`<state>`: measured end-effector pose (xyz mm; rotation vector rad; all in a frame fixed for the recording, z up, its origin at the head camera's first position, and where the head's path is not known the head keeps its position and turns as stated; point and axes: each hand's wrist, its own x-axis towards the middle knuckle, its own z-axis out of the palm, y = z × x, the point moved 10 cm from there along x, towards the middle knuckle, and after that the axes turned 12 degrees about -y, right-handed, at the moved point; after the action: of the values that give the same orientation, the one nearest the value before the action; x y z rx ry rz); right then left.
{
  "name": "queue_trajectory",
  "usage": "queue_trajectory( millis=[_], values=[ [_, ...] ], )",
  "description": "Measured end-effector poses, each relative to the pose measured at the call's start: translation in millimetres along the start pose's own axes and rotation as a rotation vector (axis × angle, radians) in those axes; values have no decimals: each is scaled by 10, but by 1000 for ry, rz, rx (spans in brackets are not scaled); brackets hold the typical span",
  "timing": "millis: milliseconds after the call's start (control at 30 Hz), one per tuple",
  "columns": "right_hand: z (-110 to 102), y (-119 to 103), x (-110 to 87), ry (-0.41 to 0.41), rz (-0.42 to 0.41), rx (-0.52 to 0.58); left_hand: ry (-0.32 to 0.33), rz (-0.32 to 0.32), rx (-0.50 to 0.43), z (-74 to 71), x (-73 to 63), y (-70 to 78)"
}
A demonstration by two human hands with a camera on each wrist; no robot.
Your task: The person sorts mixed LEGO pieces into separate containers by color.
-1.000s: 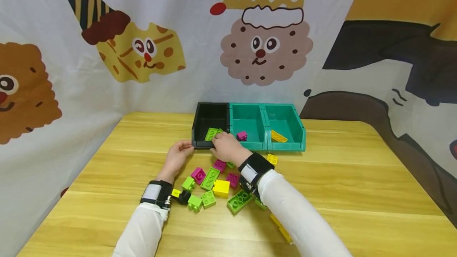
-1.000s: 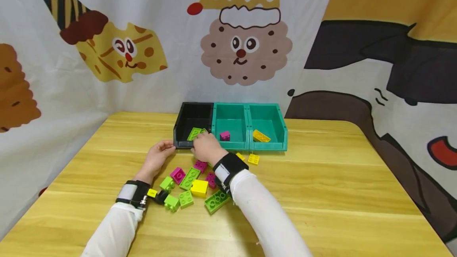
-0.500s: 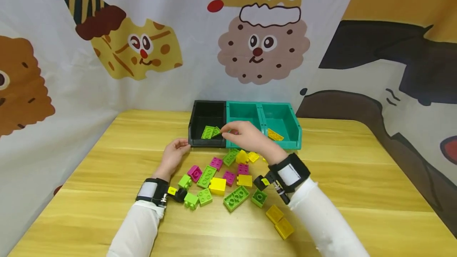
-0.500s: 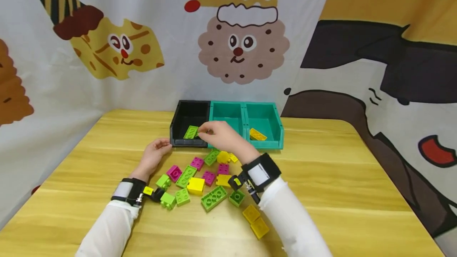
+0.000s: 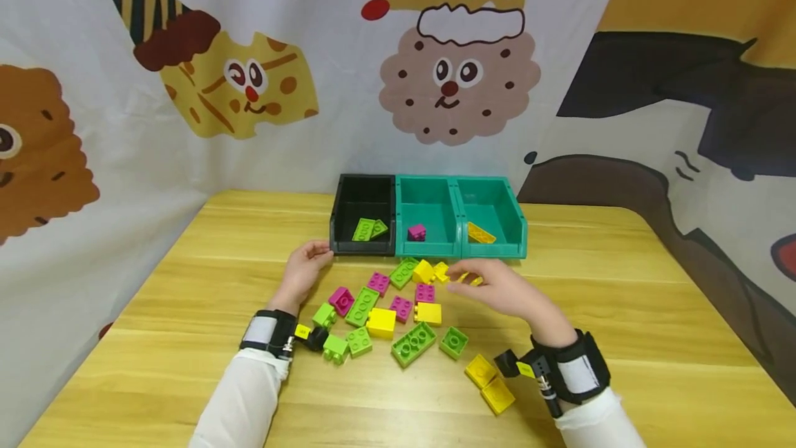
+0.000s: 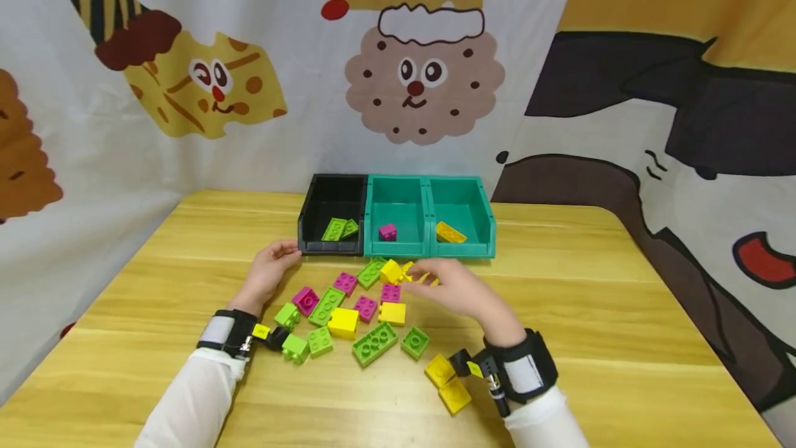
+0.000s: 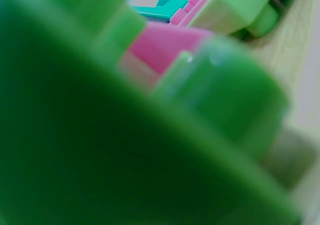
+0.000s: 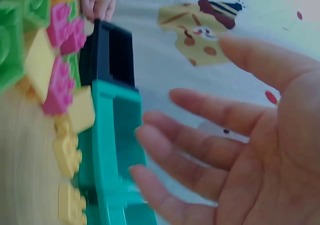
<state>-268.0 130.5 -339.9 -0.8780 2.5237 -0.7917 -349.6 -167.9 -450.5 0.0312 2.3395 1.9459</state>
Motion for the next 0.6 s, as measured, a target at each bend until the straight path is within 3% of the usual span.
queue_trajectory(
  millis=[200,267,467,533,600],
  values=[
    [83,238,-204,-65,112,-68,3,-9,-6,8,5,6],
    [159,283,-237,-122,157,-94,3,-3,-7,10,0,18],
    [561,480,-362,-355,428,-35,3,0,-7,20,-26,31],
    [662,521,-394,-389,504,-5,3,-4,-5,20,-29,21],
    [726,529,-392,-402,526,-11,6,-4,-8,18,-29,16]
  ],
)
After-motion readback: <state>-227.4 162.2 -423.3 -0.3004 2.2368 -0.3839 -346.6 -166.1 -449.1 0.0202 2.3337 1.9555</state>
